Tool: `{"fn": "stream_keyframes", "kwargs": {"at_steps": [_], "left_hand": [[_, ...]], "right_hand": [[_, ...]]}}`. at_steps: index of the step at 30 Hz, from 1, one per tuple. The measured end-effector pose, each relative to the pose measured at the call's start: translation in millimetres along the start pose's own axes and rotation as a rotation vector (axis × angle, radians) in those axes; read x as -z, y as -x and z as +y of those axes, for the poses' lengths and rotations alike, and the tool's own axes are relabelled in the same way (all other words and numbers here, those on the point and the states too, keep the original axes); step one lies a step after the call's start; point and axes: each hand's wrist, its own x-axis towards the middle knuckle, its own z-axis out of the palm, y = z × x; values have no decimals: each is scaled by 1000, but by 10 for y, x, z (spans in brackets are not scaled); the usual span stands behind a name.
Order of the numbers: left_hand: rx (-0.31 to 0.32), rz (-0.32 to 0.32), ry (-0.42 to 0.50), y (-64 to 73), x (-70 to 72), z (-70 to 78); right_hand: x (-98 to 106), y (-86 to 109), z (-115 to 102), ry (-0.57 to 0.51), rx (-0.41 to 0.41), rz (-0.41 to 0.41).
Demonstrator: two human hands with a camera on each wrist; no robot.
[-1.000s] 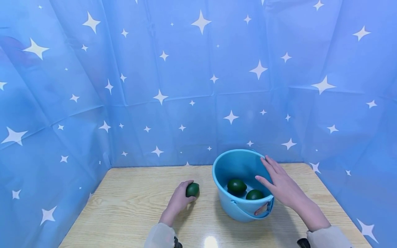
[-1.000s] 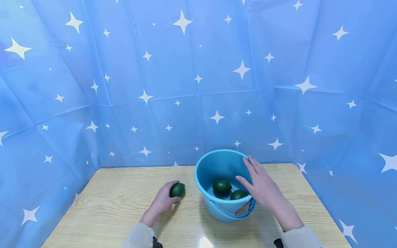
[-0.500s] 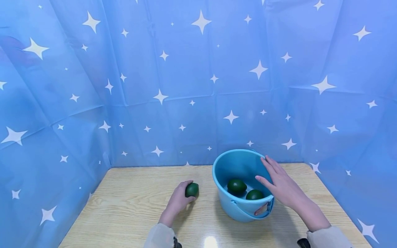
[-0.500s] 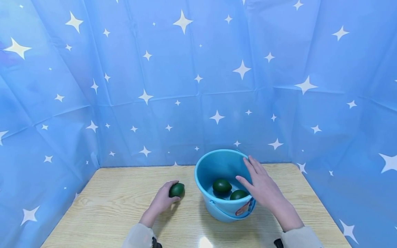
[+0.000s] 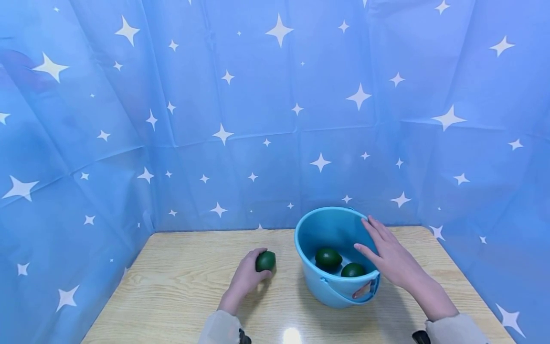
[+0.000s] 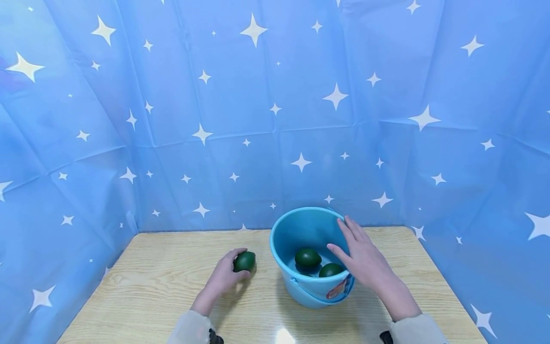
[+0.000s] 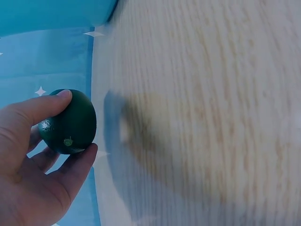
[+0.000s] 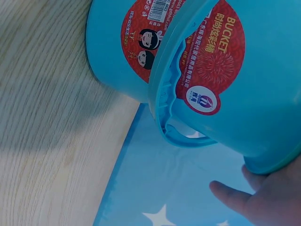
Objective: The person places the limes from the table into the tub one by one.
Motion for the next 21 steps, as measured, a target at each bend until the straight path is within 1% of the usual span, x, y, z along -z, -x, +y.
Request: {"fn": "stream_keyframes", "kwargs": {"at_steps": [6, 7, 14, 21], "left_hand": [[-11, 14, 21, 16, 40, 54], [-19, 17, 21, 19, 49, 67], [-27, 43, 20, 40, 93, 140], [-74, 72, 47, 26, 134, 187]], "right_hand": [[5, 1, -8, -2, 0, -2], [7, 2, -8, -1, 0, -2], [9, 5, -11, 0, 2, -3], [8, 4, -11, 0, 5, 0]]}}
